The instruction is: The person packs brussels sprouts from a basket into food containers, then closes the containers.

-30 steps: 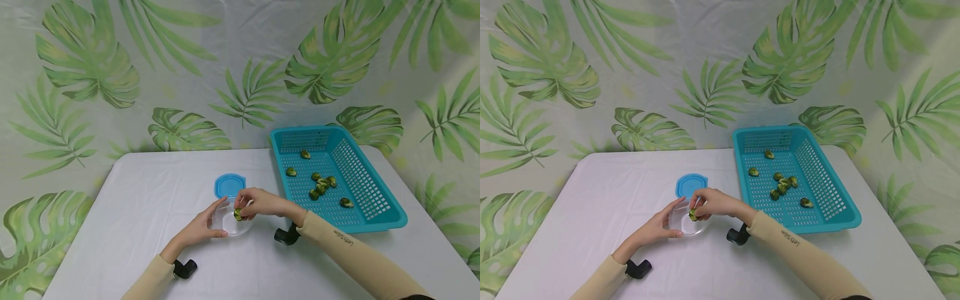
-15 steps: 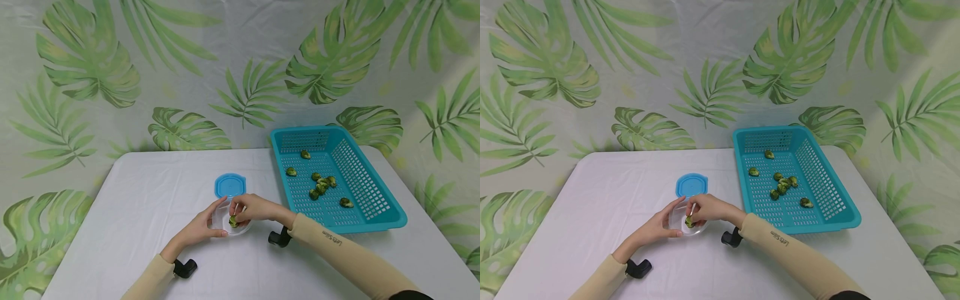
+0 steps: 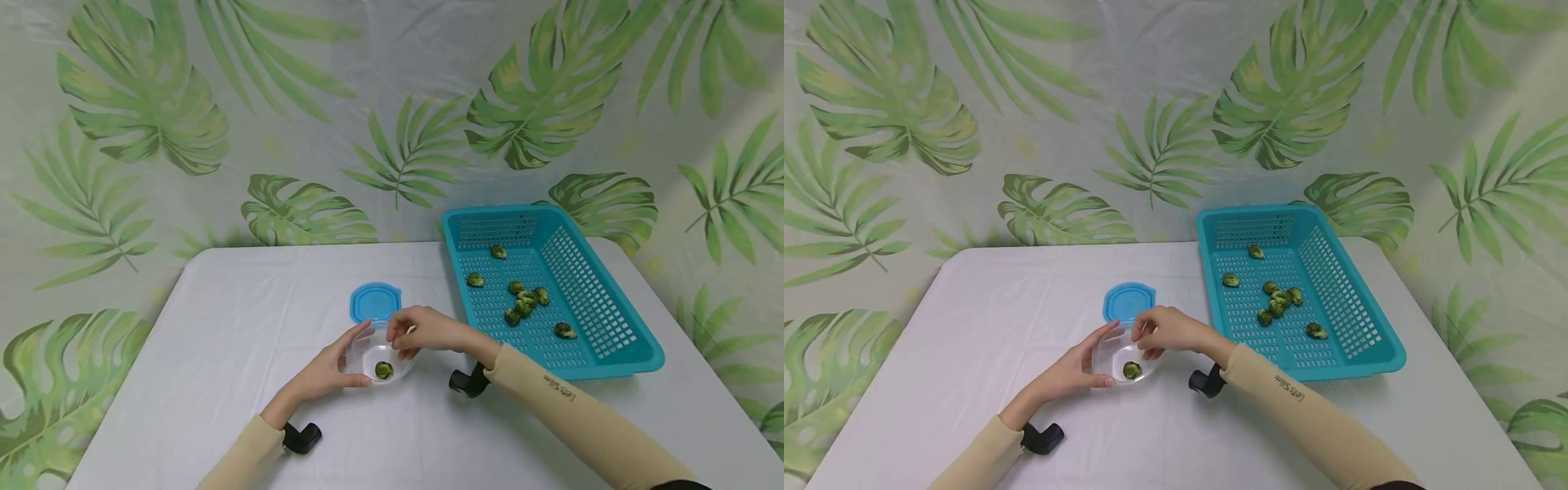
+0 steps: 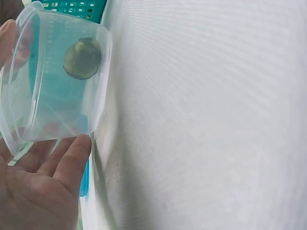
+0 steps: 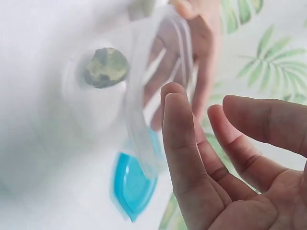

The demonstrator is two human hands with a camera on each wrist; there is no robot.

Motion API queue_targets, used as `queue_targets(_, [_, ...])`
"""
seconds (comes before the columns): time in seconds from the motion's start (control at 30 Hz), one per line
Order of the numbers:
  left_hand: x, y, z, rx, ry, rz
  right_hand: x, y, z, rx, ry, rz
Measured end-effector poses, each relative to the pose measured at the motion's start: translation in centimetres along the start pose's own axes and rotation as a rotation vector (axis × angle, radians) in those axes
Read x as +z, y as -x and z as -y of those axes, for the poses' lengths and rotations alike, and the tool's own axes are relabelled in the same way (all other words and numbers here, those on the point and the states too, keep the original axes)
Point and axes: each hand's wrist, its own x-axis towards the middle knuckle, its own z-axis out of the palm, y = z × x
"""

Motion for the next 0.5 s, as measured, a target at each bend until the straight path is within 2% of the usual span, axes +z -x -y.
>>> queue_targets(0.1, [0.1, 0.0, -0.5, 0.004, 0.0, -0.001, -1.0, 0.7, 0.1, -0.015, -0.026, -0.01])
queue_targets(0.33, [0.1, 0.4, -3.1, 0.003, 0.019, 0.012, -3.5, 2.4, -0.3, -0.056, -0.104, -0.031])
queue_targets(0.5, [0.0, 0.5, -3.3, 0.017, 0.006, 0.009, -5.1, 3.6, -0.5, -0.036, -0.129, -0.077])
